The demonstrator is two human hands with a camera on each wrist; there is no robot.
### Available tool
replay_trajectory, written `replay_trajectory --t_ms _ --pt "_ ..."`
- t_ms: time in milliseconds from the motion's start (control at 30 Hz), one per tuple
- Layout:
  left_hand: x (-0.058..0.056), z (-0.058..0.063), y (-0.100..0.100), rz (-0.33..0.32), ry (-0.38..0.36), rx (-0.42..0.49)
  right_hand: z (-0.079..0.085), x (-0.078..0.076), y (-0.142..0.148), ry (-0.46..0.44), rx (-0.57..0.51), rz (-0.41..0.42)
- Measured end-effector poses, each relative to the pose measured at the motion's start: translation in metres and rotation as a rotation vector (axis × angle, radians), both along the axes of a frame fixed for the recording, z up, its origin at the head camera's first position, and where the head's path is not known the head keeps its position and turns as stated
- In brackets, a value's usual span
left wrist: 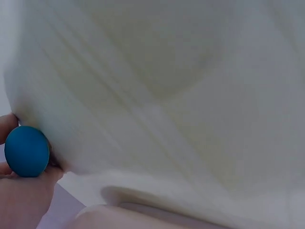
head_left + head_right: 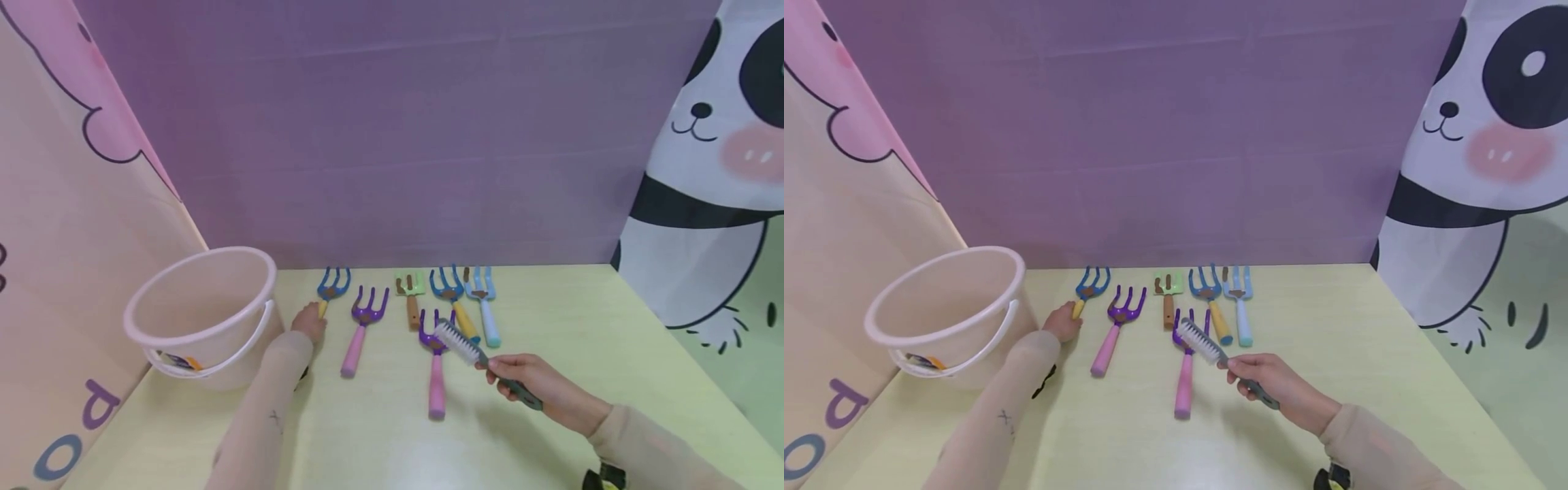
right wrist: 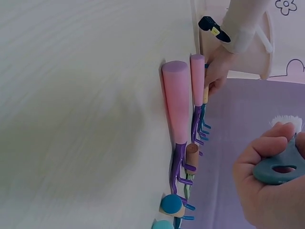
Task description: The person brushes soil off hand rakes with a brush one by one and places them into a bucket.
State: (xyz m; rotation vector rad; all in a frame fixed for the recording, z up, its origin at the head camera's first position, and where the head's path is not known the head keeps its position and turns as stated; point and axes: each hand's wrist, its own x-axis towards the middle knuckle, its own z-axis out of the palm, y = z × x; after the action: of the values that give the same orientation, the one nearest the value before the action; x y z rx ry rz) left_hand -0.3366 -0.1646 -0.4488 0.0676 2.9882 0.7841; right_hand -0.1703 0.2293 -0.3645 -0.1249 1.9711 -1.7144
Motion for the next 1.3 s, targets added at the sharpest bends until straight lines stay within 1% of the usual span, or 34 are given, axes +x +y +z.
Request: replay_trajectory --t_ms 200,367,467,533,767,933,1167,1300 --pt "0.007 0.002 -0.002 0.014 0.021 0.033 0.0 -0.001 0.0 0.007 0.002 -0.006" --pt "0.008 0.006 -0.001 0.002 0.108 0.019 0.0 -0.001 0.002 0.013 0.005 -0.014" --pt "0.007 0.007 0.0 0.018 0.139 0.014 0.0 -0.001 0.002 0.011 0.001 -0.018" --pt "0.006 0.008 0.001 0.04 0.139 0.023 0.0 -0.001 0.002 0.011 -0.001 -0.018" --pt "0.006 0.012 0.005 0.13 0.104 0.098 0.002 -0.002 0.002 -0.002 -0.004 -0.016" --pt "0.008 0.014 0.007 0.184 0.095 0.133 0.002 -0.003 0.002 -0.005 0.008 -0.025" --pt "0.01 0.016 0.007 0.202 0.1 0.152 0.002 -0.007 0.004 0.04 0.045 -0.052" --pt "0.008 0.019 0.008 0.184 0.104 0.174 0.004 -0.008 0.005 0.07 0.073 -0.065"
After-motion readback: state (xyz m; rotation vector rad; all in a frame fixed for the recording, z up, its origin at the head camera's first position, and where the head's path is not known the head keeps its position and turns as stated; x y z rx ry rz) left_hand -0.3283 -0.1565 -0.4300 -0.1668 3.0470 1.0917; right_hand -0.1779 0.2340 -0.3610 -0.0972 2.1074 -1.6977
